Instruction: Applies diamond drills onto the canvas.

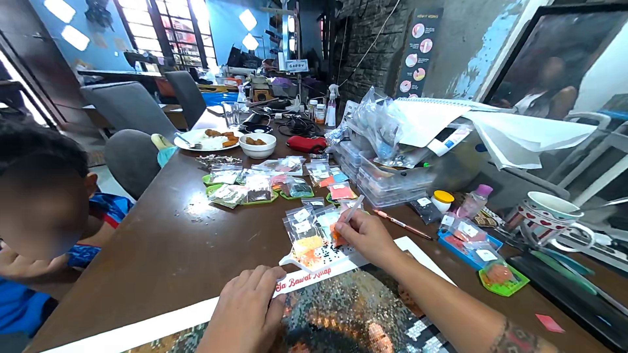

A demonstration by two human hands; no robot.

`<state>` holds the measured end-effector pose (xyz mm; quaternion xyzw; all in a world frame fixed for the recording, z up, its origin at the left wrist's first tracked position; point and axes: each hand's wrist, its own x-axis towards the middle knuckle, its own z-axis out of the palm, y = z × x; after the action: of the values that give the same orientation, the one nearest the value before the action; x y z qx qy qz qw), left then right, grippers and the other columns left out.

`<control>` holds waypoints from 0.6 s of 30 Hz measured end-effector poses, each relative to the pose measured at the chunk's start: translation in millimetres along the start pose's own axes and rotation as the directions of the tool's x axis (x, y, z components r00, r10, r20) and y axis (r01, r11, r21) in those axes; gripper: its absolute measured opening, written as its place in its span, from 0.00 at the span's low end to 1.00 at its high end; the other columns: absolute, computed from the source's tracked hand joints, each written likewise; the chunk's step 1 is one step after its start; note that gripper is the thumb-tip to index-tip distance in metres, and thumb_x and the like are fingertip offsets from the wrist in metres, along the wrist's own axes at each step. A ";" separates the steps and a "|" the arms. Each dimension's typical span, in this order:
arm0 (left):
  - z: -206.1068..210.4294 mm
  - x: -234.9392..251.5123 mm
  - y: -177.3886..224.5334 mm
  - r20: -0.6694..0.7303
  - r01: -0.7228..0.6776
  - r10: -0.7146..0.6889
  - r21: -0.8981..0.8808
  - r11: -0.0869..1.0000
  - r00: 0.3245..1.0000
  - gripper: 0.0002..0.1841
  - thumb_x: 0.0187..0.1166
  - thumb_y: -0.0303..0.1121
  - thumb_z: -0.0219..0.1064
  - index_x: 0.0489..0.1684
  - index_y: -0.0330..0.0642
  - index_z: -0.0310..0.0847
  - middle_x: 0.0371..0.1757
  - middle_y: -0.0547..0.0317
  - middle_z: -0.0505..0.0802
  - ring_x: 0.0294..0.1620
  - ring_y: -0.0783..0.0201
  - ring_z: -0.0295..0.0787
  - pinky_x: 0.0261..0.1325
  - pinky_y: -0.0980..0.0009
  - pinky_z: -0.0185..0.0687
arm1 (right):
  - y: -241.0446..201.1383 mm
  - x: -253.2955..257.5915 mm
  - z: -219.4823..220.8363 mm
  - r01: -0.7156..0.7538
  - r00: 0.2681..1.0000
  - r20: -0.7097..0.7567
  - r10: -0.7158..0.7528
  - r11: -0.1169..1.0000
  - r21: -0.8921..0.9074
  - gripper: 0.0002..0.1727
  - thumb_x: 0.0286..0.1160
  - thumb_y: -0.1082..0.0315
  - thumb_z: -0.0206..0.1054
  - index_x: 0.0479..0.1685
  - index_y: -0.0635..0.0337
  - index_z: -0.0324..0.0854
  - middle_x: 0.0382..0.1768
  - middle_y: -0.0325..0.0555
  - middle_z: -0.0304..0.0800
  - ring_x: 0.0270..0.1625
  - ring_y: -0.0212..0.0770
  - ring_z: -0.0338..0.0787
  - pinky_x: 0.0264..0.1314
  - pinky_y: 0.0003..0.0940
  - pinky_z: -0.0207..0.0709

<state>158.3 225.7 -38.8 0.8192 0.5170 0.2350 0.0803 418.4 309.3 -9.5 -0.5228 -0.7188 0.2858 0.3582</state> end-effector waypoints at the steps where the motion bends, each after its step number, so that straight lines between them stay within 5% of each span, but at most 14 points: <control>1: -0.3 0.0 0.0 0.003 -0.001 0.001 0.002 1.000 1.000 0.18 0.78 0.34 0.60 0.60 0.35 0.84 0.52 0.41 0.92 0.56 0.37 0.89 0.59 0.38 0.78 | 1.3 0.0 0.1 0.009 1.000 -0.019 -0.009 1.000 0.003 0.08 0.86 0.65 0.64 0.46 0.61 0.83 0.27 0.40 0.85 0.28 0.30 0.84 0.36 0.28 0.80; 8: -1.3 -1.2 0.9 0.012 0.010 -0.010 0.001 1.000 1.000 0.18 0.79 0.34 0.60 0.61 0.36 0.84 0.53 0.42 0.92 0.56 0.37 0.89 0.60 0.39 0.78 | 4.0 -0.9 -9.1 0.128 0.984 -0.145 -0.103 0.976 0.177 0.09 0.89 0.68 0.59 0.53 0.62 0.82 0.29 0.40 0.87 0.27 0.29 0.85 0.33 0.25 0.82; 13: -2.6 -0.9 1.5 0.026 0.019 -0.018 -0.010 1.000 0.999 0.17 0.79 0.34 0.60 0.61 0.35 0.84 0.53 0.41 0.91 0.57 0.37 0.88 0.60 0.39 0.77 | 17.5 4.7 -21.1 0.225 0.963 -0.123 -0.241 0.965 -0.134 0.10 0.85 0.69 0.62 0.56 0.60 0.86 0.41 0.44 0.91 0.38 0.34 0.89 0.45 0.35 0.85; 16: -2.5 -0.9 1.0 0.023 0.014 -0.014 -0.016 1.000 1.000 0.17 0.79 0.34 0.60 0.61 0.35 0.84 0.52 0.41 0.91 0.56 0.36 0.88 0.61 0.39 0.77 | 15.7 7.5 -22.9 0.042 0.999 0.040 -0.032 0.964 -0.263 0.24 0.72 0.66 0.78 0.68 0.55 0.81 0.54 0.49 0.91 0.53 0.46 0.92 0.59 0.53 0.85; 18: -3.7 -0.7 1.5 0.038 0.020 -0.019 -0.018 1.000 0.999 0.18 0.80 0.34 0.60 0.62 0.35 0.84 0.53 0.41 0.91 0.58 0.36 0.87 0.62 0.38 0.76 | 13.3 8.9 -19.0 -0.009 0.996 0.084 0.038 0.948 -0.317 0.31 0.66 0.66 0.82 0.72 0.54 0.78 0.55 0.51 0.89 0.55 0.49 0.89 0.61 0.54 0.82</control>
<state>157.5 223.9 -35.2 0.8176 0.5212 0.2233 0.0999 439.4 322.3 -7.0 -0.5687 -0.7643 0.1943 0.2339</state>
